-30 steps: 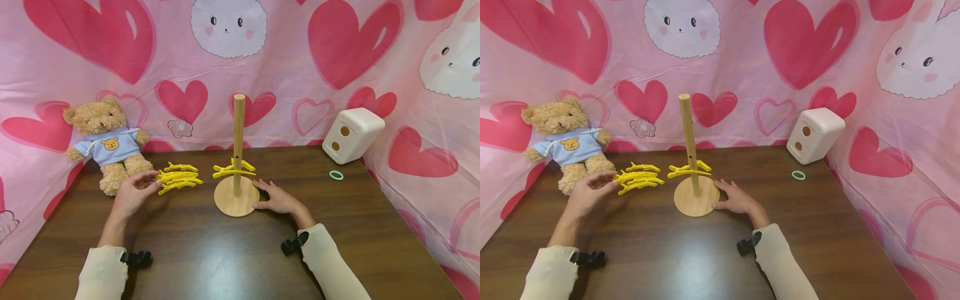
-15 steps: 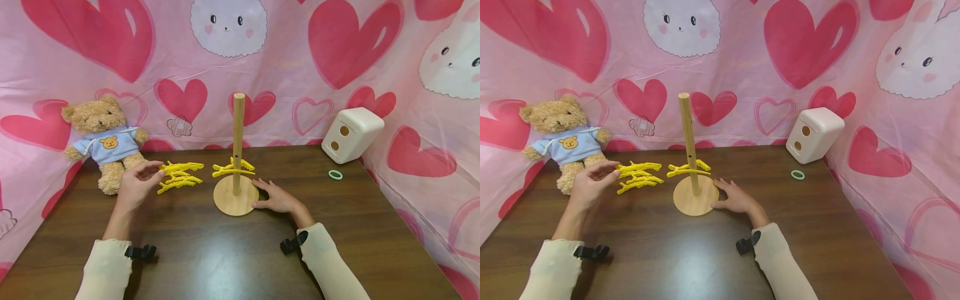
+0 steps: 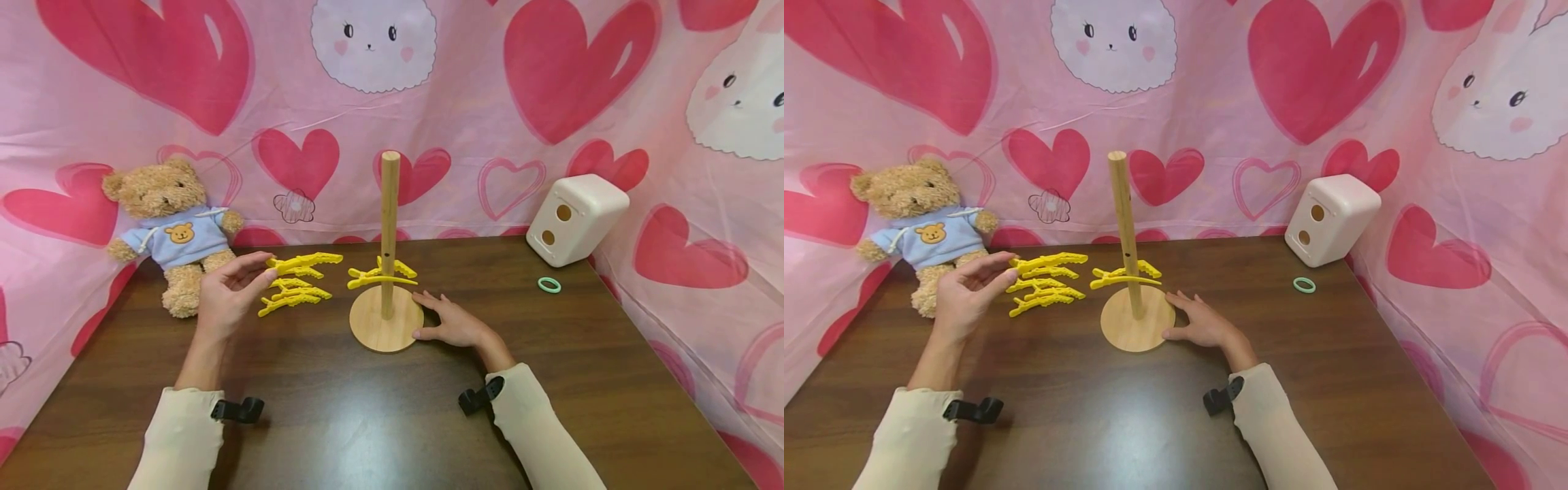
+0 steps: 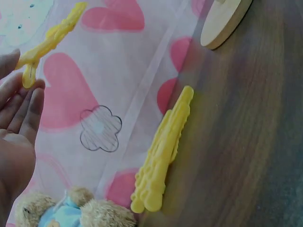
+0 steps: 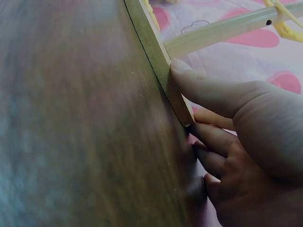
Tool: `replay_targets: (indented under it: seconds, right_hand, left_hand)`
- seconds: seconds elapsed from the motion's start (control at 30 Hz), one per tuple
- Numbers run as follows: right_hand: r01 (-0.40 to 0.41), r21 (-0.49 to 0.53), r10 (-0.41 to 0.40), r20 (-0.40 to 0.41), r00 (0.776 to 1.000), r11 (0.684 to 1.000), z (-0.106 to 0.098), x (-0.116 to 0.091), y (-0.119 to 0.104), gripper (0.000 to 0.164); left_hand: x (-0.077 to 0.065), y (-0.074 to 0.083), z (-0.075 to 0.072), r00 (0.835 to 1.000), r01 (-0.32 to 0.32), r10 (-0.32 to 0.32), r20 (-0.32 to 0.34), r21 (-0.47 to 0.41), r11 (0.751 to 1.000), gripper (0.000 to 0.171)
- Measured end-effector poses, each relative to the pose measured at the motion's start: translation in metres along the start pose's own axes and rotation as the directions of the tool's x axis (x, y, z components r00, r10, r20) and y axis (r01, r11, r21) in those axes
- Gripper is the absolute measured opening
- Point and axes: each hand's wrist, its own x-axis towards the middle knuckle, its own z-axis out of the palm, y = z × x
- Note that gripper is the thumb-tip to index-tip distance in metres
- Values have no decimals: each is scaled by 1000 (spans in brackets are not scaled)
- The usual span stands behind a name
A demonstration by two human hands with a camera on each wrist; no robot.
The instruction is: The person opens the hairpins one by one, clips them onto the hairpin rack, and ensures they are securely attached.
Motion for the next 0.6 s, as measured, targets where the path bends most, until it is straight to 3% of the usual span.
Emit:
replay_targets:
  seconds: [0.33, 0.6]
  right_hand:
    - [5, 4, -5, -1, 1000, 1000, 1, 0, 0, 84]
    - [3, 14, -3, -2, 1000, 1000, 0, -2, -2, 83]
  left_hand:
    - [0, 10, 10, 998, -61, 62, -24, 38, 997, 26]
    - [2, 16, 21, 990, -111, 126, -60, 208, 972, 17]
